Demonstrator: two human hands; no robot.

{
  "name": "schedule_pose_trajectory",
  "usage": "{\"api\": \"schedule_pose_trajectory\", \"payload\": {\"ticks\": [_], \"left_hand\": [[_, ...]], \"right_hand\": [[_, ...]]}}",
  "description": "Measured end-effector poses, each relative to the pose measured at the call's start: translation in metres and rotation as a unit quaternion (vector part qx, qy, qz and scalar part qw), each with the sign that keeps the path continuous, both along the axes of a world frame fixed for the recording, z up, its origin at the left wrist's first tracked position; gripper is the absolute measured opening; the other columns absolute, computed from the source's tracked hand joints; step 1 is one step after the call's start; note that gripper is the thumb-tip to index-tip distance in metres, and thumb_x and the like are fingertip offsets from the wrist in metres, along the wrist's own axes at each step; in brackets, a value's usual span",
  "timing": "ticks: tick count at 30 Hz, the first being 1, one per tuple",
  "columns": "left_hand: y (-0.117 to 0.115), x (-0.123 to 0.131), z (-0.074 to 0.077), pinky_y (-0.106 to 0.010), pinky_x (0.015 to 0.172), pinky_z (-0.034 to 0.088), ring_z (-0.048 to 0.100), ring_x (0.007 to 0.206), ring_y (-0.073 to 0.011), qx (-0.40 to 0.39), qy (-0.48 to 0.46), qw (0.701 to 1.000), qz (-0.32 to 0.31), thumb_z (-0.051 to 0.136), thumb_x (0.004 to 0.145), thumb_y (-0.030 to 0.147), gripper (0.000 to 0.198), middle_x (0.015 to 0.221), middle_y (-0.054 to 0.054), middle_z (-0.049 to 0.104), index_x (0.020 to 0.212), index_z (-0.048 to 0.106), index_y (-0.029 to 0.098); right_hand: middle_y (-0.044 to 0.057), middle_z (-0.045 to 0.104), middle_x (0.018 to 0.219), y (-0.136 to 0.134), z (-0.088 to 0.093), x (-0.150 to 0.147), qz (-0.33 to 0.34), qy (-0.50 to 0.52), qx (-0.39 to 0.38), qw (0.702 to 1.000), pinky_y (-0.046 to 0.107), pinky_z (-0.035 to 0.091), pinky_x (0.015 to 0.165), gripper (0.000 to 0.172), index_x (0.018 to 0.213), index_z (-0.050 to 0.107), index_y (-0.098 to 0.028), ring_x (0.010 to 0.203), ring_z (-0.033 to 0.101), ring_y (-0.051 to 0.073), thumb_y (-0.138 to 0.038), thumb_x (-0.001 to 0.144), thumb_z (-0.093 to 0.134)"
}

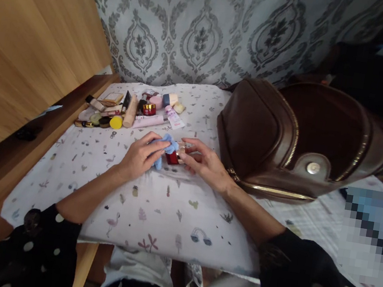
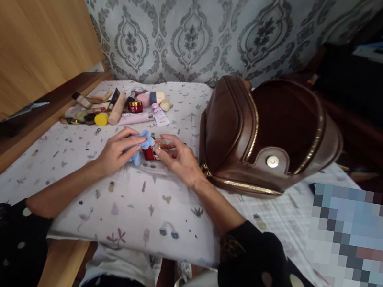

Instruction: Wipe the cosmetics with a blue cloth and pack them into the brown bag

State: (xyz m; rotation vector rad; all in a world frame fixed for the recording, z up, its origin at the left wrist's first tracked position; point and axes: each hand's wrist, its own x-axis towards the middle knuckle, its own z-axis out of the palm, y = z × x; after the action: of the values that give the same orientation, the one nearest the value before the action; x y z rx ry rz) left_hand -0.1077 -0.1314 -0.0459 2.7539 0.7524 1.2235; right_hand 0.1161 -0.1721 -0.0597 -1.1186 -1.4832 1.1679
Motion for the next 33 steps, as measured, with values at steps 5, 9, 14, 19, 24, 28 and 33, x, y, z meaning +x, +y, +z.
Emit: {"api": "schedule_pose_trajectory", "payload": {"ticks": [5,9,14,19,24,28,33], "left_hand": [[-0.005,0.0,0.004,-0.024,0.072,0.053,0.063,0.088,-0.0133,0.036,0.032,0.999,-0.001,0.051,0.099,0.022,0.023,0.105,-0.007,0.061,0.113,0.068,0.021],[-0.008,-0.001,0.007,-0.024,0.07,0.052,0.062,0.089,-0.014,0.097,0.082,0.992,0.015,0.05,0.099,0.021,0.024,0.106,-0.007,0.061,0.113,0.069,0.023],[-0.009,0.0,0.005,-0.022,0.066,0.05,0.062,0.09,-0.0141,0.156,0.093,0.983,-0.009,0.052,0.097,0.017,0.023,0.103,-0.006,0.061,0.111,0.069,0.023],[-0.009,0.001,0.002,-0.022,0.067,0.049,0.061,0.09,-0.0141,0.13,0.094,0.987,-0.024,0.051,0.098,0.021,0.022,0.104,-0.006,0.062,0.109,0.071,0.025],[-0.005,0.002,-0.003,-0.027,0.076,0.053,0.061,0.09,-0.0151,0.011,0.037,0.999,-0.033,0.052,0.098,0.024,0.023,0.105,-0.007,0.061,0.11,0.071,0.022],[0.001,0.003,-0.007,-0.031,0.084,0.054,0.062,0.095,-0.0165,-0.059,-0.029,0.996,-0.054,0.056,0.096,0.023,0.022,0.103,-0.007,0.061,0.112,0.071,0.021],[0.003,0.005,-0.006,-0.031,0.084,0.054,0.063,0.094,-0.0164,-0.129,-0.082,0.987,-0.05,0.058,0.095,0.024,0.022,0.1,-0.006,0.064,0.112,0.071,0.02]], "right_hand": [[0.004,0.066,0.098,0.003,-0.006,0.002,0.003,0.002,0.008,1.0,0.024,0.05,0.049,0.059,0.128,0.055,-0.024,0.061,0.061,0.012,-0.053,0.08,0.071],[0.002,0.066,0.088,0.005,-0.009,0.002,-0.004,-0.001,0.011,1.0,0.025,0.051,0.049,0.059,0.128,0.054,-0.022,0.058,0.062,0.013,-0.055,0.081,0.07],[0.0,0.064,0.077,0.005,-0.008,0.001,-0.016,0.008,0.003,1.0,0.025,0.05,0.048,0.056,0.122,0.055,-0.021,0.057,0.062,0.014,-0.058,0.082,0.068],[-0.001,0.063,0.076,0.004,-0.005,0.001,-0.022,0.004,-0.005,1.0,0.027,0.052,0.052,0.055,0.12,0.054,-0.02,0.059,0.063,0.015,-0.059,0.082,0.066],[0.005,0.063,0.104,0.003,-0.005,-0.001,-0.024,0.015,0.0,1.0,0.028,0.054,0.054,0.056,0.118,0.051,-0.022,0.066,0.063,0.014,-0.054,0.077,0.072],[0.008,0.056,0.117,0.003,-0.005,0.0,-0.021,0.001,0.009,1.0,0.027,0.051,0.054,0.061,0.123,0.048,-0.023,0.063,0.06,0.01,-0.046,0.074,0.075],[0.002,0.062,0.092,0.002,-0.002,-0.001,-0.045,-0.03,0.02,0.998,0.027,0.048,0.053,0.059,0.126,0.05,-0.022,0.06,0.059,0.013,-0.049,0.078,0.071]]}}
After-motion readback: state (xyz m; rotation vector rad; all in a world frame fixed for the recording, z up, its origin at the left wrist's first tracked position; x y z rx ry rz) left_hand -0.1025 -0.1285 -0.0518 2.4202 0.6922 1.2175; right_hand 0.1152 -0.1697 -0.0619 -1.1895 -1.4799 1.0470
